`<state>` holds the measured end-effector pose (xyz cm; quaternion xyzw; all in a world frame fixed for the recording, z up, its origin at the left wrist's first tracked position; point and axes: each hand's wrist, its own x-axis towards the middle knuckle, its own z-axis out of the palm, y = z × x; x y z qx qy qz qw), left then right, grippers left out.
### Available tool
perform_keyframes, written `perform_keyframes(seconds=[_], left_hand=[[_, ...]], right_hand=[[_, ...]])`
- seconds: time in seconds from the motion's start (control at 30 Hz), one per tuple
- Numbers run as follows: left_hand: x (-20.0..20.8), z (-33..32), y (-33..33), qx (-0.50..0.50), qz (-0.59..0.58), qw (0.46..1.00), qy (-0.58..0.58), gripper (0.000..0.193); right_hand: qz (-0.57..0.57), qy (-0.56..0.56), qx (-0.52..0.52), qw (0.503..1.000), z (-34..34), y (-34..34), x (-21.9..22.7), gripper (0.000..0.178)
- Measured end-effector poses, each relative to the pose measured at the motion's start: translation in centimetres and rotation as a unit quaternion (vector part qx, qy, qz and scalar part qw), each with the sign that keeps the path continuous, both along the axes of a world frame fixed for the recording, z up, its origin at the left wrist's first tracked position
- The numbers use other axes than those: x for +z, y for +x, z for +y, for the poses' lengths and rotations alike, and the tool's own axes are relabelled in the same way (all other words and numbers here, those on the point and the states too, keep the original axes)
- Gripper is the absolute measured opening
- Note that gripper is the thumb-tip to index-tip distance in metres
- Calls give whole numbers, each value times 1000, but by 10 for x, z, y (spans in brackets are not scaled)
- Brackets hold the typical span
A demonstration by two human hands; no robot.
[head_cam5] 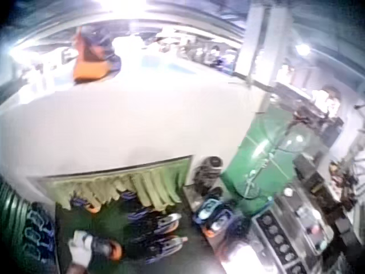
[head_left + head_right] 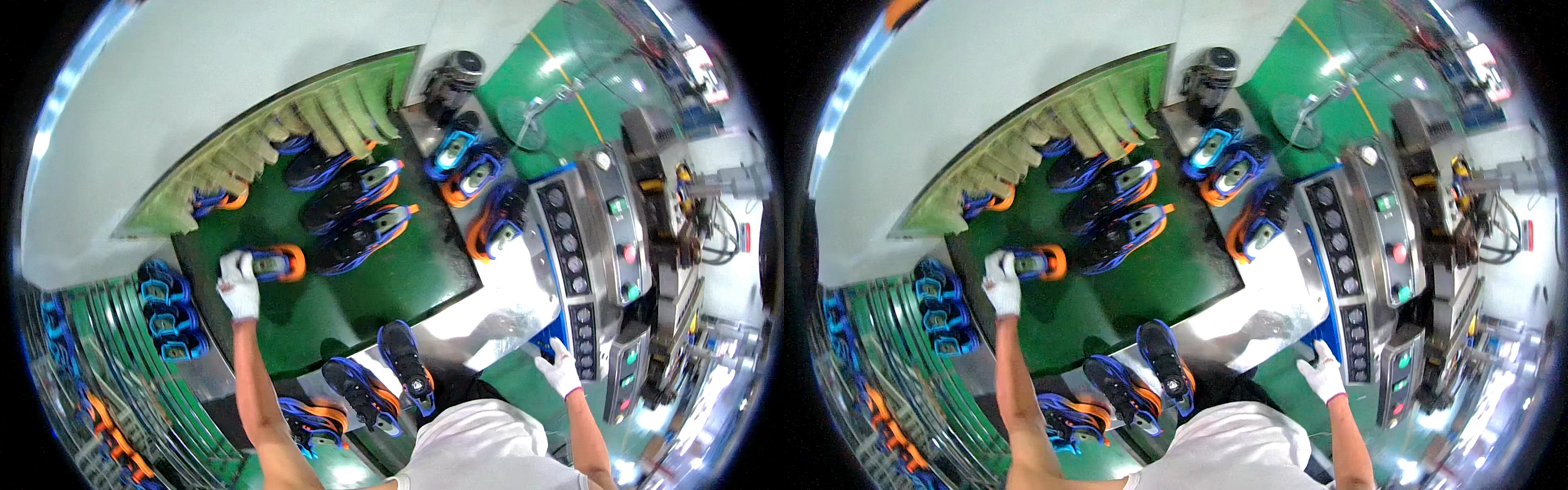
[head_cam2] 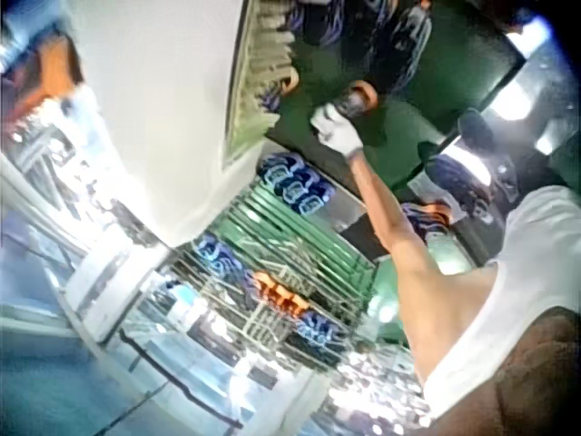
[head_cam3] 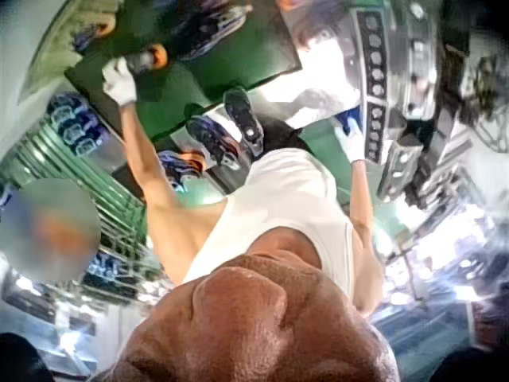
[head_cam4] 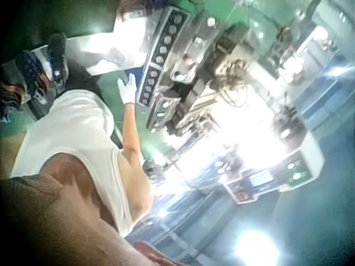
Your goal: The person picks up shoes from a conveyor belt, places them into a lasting machine to shape them, and then puts them back onto another conveyor belt.
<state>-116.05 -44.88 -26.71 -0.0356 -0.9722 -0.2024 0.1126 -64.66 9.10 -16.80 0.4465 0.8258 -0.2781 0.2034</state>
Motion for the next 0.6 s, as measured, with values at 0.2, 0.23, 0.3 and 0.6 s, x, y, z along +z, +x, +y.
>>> perform_keyframes(seconds=[0.2,0.23,0.3,0.6], left_hand=[[113,139,155,-144,-69,965,207,14],[134,171,179,-194,-82,959,192,13],[147,237,219,-320,-99,930,152,11],[281,472,388,-637,-184,693,283,10]], right_hand=[[139,-173,58,973,-77,-108,115,78],[185,-132,136,964,-88,-120,128,82],[263,-142,170,939,-97,-123,120,87],[424,121,-28,897,-15,27,147,74]])
